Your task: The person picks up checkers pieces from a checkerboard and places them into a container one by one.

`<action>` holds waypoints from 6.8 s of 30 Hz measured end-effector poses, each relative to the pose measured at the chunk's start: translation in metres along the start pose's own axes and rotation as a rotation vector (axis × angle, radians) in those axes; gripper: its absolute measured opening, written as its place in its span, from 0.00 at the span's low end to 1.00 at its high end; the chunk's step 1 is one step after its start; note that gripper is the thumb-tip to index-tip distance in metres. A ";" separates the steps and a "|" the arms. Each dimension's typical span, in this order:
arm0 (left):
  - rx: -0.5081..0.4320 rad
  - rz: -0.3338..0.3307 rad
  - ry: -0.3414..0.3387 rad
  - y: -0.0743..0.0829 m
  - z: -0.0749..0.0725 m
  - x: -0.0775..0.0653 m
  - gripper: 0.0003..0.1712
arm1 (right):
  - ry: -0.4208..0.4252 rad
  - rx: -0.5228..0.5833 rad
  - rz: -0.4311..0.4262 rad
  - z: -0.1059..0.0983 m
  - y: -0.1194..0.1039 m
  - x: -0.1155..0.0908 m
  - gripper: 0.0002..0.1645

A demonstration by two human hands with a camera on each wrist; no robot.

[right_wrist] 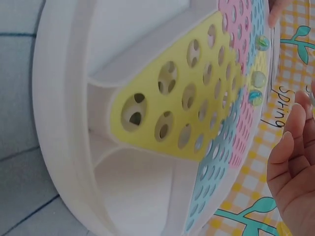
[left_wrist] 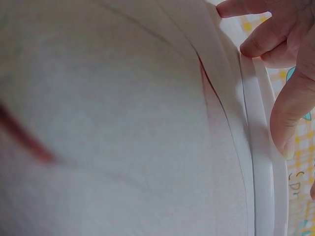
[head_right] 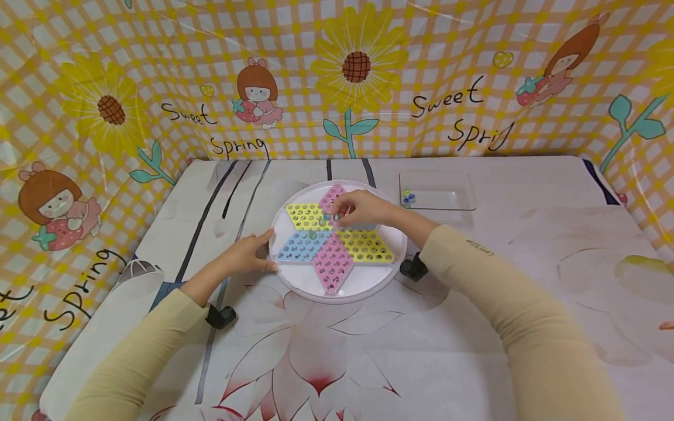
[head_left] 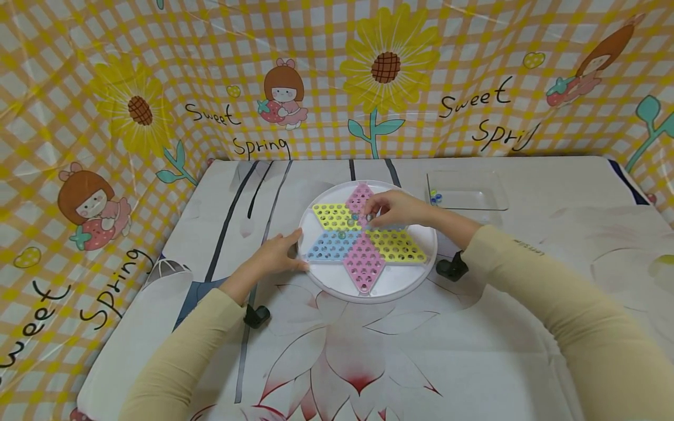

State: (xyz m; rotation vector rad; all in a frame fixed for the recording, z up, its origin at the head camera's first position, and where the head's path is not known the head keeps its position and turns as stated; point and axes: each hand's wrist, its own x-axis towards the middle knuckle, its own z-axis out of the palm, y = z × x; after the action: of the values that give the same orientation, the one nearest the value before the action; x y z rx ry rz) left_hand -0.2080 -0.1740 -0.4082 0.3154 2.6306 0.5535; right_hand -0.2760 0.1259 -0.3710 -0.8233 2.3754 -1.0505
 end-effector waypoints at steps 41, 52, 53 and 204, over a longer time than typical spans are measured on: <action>-0.004 -0.002 0.004 0.001 0.000 -0.001 0.54 | 0.200 0.022 0.164 -0.060 0.018 -0.043 0.17; -0.012 -0.001 0.001 0.000 0.000 -0.001 0.54 | 0.242 0.021 0.214 -0.075 0.031 -0.059 0.20; -0.013 -0.003 0.001 0.000 0.000 -0.001 0.54 | 0.247 0.019 0.215 -0.076 0.032 -0.060 0.20; -0.016 -0.014 0.011 0.001 0.001 0.000 0.55 | -0.016 -0.099 0.129 0.022 0.018 0.045 0.10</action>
State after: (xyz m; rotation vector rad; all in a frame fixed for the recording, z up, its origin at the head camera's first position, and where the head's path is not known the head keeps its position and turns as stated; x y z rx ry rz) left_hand -0.2081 -0.1731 -0.4086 0.2900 2.6355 0.5725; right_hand -0.3032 0.0943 -0.4043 -0.6985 2.4468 -0.8783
